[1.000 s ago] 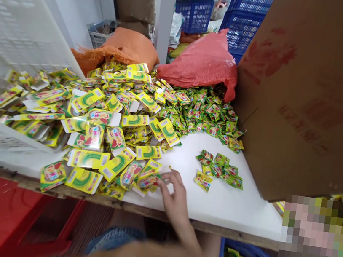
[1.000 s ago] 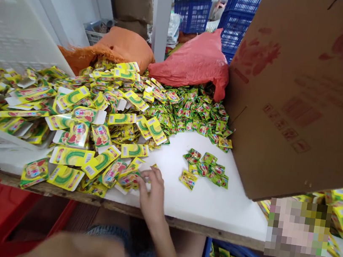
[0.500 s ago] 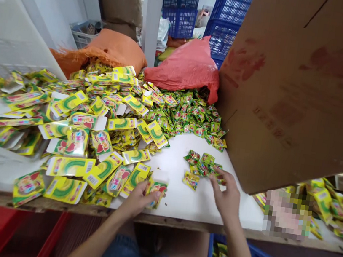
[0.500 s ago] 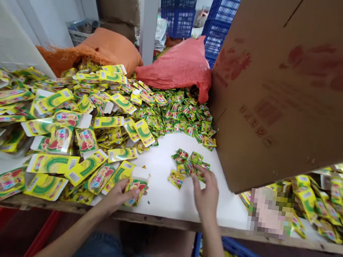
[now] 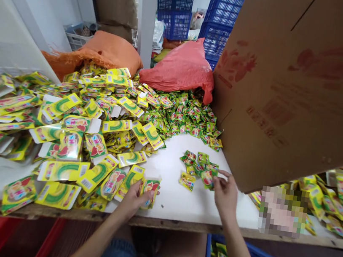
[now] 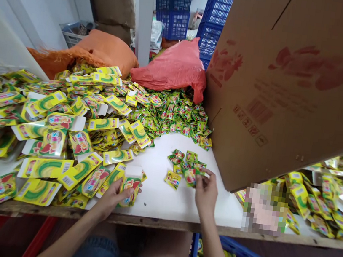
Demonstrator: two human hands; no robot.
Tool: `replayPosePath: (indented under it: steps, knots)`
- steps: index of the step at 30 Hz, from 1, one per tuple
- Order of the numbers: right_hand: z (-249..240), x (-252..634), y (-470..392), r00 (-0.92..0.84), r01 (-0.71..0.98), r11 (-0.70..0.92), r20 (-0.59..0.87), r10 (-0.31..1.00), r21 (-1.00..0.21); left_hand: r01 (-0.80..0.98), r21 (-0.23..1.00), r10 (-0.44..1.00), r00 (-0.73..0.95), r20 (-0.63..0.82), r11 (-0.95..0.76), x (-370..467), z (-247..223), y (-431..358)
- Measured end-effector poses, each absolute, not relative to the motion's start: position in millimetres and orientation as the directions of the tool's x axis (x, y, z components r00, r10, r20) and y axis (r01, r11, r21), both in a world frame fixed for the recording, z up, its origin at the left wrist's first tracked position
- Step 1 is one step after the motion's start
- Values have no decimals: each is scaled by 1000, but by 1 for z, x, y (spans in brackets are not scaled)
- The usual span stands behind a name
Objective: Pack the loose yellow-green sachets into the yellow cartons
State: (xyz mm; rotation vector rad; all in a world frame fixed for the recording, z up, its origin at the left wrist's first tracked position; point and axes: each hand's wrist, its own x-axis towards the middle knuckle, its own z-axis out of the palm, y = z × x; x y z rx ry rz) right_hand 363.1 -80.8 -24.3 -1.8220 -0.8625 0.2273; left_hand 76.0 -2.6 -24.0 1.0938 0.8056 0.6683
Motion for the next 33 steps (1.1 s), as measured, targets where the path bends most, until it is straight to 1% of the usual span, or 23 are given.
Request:
replayPosePath:
  steps: [1,2,4,7,11,14,16,18,20,23,26,28,33]
  knots:
    - [-28,353,-79,722,324,-124,160,673,-938,-83,941,800,553,-232,330,76,-25,-2]
    - [-33,342,-77,719,216,-88,98,688,-972,-84,940,799,555,-233,332,75,-27,-2]
    - [-42,325,-73,724,76,-58,15,690,-995,-81,940,799,553,-235,333,74,-29,-3]
    - [-52,311,-70,729,-18,-58,-53,683,-998,-85,932,793,556,-248,352,71,-29,-4]
    - [-55,308,-69,743,-38,-54,-65,666,-998,-83,929,788,561,-255,360,71,-25,-4]
    - [-52,315,-70,756,66,-49,17,655,-997,-78,936,789,564,-243,344,72,-25,-4]
    - [-46,324,-71,745,184,-44,110,658,-982,-76,939,790,566,-235,335,72,-26,-4]
    - [-36,335,-71,702,309,-70,178,690,-948,-67,943,790,567,-232,325,72,-28,-4]
    - [-27,343,-67,625,421,-118,193,756,-899,-49,947,785,574,-233,317,71,-29,-4]
    - [-20,345,-57,487,576,-163,177,855,-801,-28,955,779,586,-224,296,71,-29,-4]
    - [-25,340,-47,399,699,-161,194,896,-697,-30,958,786,579,-216,285,71,-27,-4]
    - [-33,336,-46,419,740,-190,223,880,-645,-23,955,791,567,-232,297,71,-27,-4]
    - [-54,326,-60,530,790,-351,272,803,-503,-39,938,776,575,-260,343,70,-31,-5]
